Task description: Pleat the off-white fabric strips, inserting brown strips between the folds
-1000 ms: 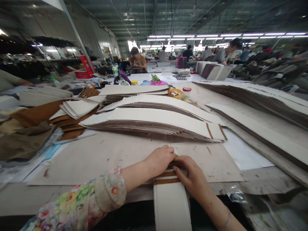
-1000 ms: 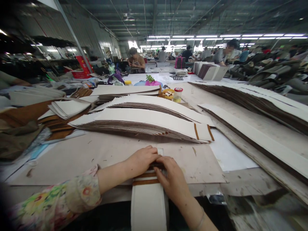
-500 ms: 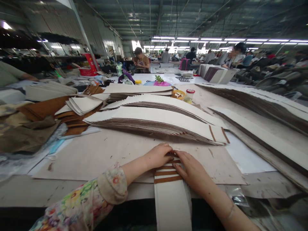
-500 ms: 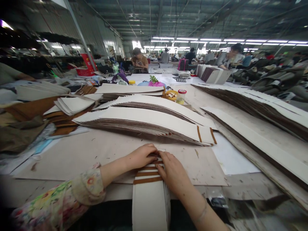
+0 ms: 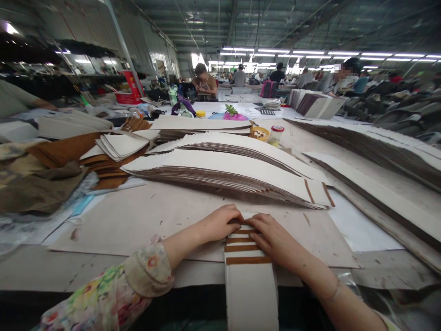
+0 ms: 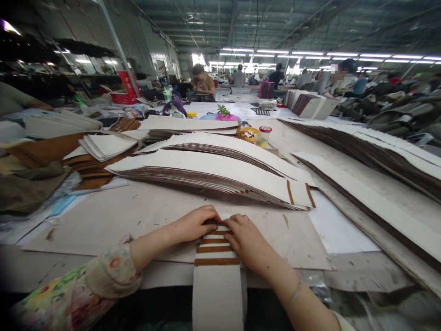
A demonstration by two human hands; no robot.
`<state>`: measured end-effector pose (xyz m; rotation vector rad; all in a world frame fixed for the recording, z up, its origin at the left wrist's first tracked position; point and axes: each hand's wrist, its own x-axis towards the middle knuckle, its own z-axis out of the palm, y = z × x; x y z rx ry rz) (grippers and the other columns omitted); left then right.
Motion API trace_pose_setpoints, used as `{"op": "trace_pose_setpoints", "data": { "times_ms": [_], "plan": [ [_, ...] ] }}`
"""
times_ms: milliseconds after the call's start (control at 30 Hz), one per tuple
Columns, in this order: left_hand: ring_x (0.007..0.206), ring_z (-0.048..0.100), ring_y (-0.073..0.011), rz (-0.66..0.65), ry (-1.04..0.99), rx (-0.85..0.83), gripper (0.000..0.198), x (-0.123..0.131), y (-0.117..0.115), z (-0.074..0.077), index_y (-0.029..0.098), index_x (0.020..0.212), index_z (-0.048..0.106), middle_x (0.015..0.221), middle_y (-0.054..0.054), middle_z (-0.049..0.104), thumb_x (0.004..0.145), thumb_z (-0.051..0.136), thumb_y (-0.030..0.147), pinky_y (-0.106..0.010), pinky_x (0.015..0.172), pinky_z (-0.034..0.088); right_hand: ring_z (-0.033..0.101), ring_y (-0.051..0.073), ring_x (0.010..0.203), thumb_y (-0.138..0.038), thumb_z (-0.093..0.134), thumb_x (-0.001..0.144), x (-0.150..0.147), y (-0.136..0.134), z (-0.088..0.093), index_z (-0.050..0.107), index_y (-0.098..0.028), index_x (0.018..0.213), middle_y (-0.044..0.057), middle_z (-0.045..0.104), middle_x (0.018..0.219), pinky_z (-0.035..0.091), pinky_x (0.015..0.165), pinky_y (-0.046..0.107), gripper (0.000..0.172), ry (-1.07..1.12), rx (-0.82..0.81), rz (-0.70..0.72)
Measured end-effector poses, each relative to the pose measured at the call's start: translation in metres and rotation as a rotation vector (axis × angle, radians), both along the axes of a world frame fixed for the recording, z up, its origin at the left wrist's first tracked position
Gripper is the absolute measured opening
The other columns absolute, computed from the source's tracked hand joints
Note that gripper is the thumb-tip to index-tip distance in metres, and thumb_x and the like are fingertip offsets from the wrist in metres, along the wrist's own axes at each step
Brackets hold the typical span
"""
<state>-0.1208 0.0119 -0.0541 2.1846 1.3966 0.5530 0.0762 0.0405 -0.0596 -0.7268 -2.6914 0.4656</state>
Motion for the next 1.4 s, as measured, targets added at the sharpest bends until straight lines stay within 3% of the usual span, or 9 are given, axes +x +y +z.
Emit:
{"op": "trace_pose_setpoints", "data": {
  "times_ms": [300, 567, 833, 1100, 1233, 1400],
  "plan": [
    [0.086, 0.050, -0.0154, -0.031, 0.056, 0.009, 0.009, -0.002, -0.001, 0.002, 0.017, 0.084, 0.060, 0.084, -0.002, 0.054, 0.078, 0.054, 0.014, -0.024, 0.078, 0.040, 0.050, 0.023, 0.082, -0.012, 0.046, 0.083, -0.010, -0.006, 0.008, 0.056, -0.014, 0.096, 0.008, 0.055, 0.084, 0.045, 0.076, 0.041, 0.017, -0.134, 0.175, 0.068],
    [0.086, 0.049, -0.0162, 0.001, -0.021, 0.021, 0.014, -0.025, -0.005, -0.007, 0.016, 0.088, 0.057, 0.087, -0.002, 0.055, 0.075, 0.059, 0.018, -0.025, 0.077, 0.039, 0.049, 0.021, 0.091, -0.014, 0.049, 0.082, -0.007, 0.002, 0.008, 0.055, -0.016, 0.103, 0.008, 0.055, 0.094, 0.041, 0.082, 0.037, 0.022, -0.126, -0.015, -0.004],
    [0.087, 0.049, -0.0169, -0.015, -0.032, 0.081, 0.010, -0.023, -0.007, -0.010, 0.017, 0.086, 0.056, 0.083, -0.002, 0.056, 0.076, 0.058, 0.019, -0.027, 0.078, 0.039, 0.046, 0.019, 0.098, -0.002, 0.041, 0.073, -0.022, 0.000, 0.019, 0.052, -0.013, 0.111, 0.009, 0.055, 0.101, 0.036, 0.089, 0.032, 0.041, -0.134, -0.166, 0.041],
    [0.087, 0.048, -0.0162, -0.109, 0.254, 0.230, 0.011, -0.024, -0.014, -0.007, 0.017, 0.086, 0.057, 0.090, -0.004, 0.056, 0.085, 0.048, 0.025, -0.027, 0.079, 0.037, 0.048, 0.020, 0.086, -0.003, 0.042, 0.072, -0.027, -0.004, 0.025, 0.057, -0.011, 0.097, 0.010, 0.054, 0.091, 0.041, 0.080, 0.032, 0.030, -0.262, -0.039, 0.086],
    [0.090, 0.047, -0.0171, -0.180, 0.416, 0.294, 0.019, -0.029, -0.021, -0.006, 0.018, 0.100, 0.054, 0.098, -0.005, 0.056, 0.089, 0.040, 0.021, -0.028, 0.081, 0.035, 0.049, 0.019, 0.082, -0.003, 0.044, 0.074, -0.024, -0.006, 0.022, 0.058, -0.012, 0.094, 0.009, 0.054, 0.088, 0.043, 0.077, 0.031, 0.026, -0.245, 0.016, 0.098],
    [0.102, 0.043, -0.0192, -0.212, 0.476, 0.273, 0.036, -0.034, -0.034, -0.002, 0.020, 0.124, 0.039, 0.112, -0.006, 0.054, 0.088, 0.038, 0.015, -0.030, 0.089, 0.031, 0.051, 0.018, 0.083, -0.012, 0.043, 0.084, -0.015, -0.007, 0.014, 0.057, -0.017, 0.100, 0.007, 0.055, 0.086, 0.045, 0.078, 0.032, 0.022, -0.081, 0.041, 0.096]
  ]
}}
